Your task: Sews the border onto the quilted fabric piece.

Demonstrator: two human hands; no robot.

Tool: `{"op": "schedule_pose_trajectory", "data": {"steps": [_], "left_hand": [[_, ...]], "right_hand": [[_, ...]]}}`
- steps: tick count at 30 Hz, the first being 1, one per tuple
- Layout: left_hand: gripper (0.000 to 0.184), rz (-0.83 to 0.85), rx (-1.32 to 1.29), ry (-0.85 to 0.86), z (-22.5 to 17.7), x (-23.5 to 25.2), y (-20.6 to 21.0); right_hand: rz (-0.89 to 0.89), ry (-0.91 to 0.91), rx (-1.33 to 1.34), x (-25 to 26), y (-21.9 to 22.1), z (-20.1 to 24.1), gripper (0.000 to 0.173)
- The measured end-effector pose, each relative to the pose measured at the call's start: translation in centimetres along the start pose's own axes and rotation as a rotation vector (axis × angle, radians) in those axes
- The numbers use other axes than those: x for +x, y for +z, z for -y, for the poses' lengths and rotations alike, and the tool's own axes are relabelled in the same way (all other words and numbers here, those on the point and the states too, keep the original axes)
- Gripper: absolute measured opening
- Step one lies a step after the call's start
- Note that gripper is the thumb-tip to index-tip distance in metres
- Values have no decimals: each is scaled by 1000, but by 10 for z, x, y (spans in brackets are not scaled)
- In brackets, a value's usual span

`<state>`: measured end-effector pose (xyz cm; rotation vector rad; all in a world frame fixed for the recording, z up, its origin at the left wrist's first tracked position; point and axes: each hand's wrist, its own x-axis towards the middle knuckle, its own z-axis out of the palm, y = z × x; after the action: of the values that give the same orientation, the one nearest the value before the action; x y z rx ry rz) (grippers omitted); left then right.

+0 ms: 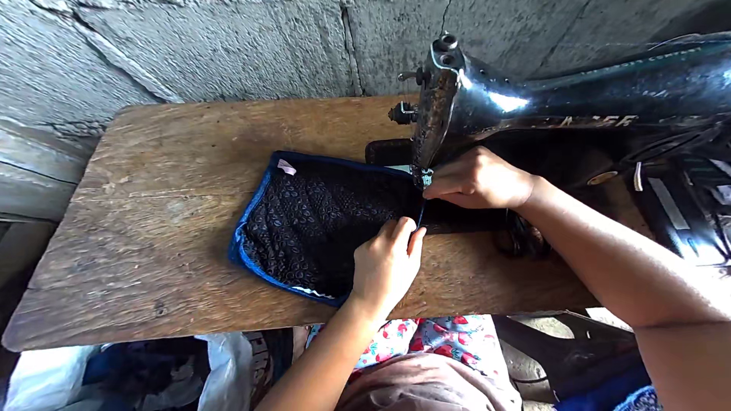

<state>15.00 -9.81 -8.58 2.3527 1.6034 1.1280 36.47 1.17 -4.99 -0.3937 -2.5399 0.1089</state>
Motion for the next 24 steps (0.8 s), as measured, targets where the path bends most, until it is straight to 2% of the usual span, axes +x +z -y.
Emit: {"op": "schedule_pose_trajectory", "data": {"steps": [5, 11, 17, 24], "left_hand": [[16, 9, -75, -22, 2, 0, -2], [18, 9, -94, -60, 3, 1, -3], [19, 30, -48, -84, 1, 1, -5], [18, 40, -24, -82, 0, 1, -5]], "right_hand": [[-21, -52, 11, -8, 7, 7, 19], [52, 63, 138, 0, 11, 7, 20], [166, 108, 16, 8, 6, 16, 17], [166, 36, -17, 6, 4, 19, 23]]}}
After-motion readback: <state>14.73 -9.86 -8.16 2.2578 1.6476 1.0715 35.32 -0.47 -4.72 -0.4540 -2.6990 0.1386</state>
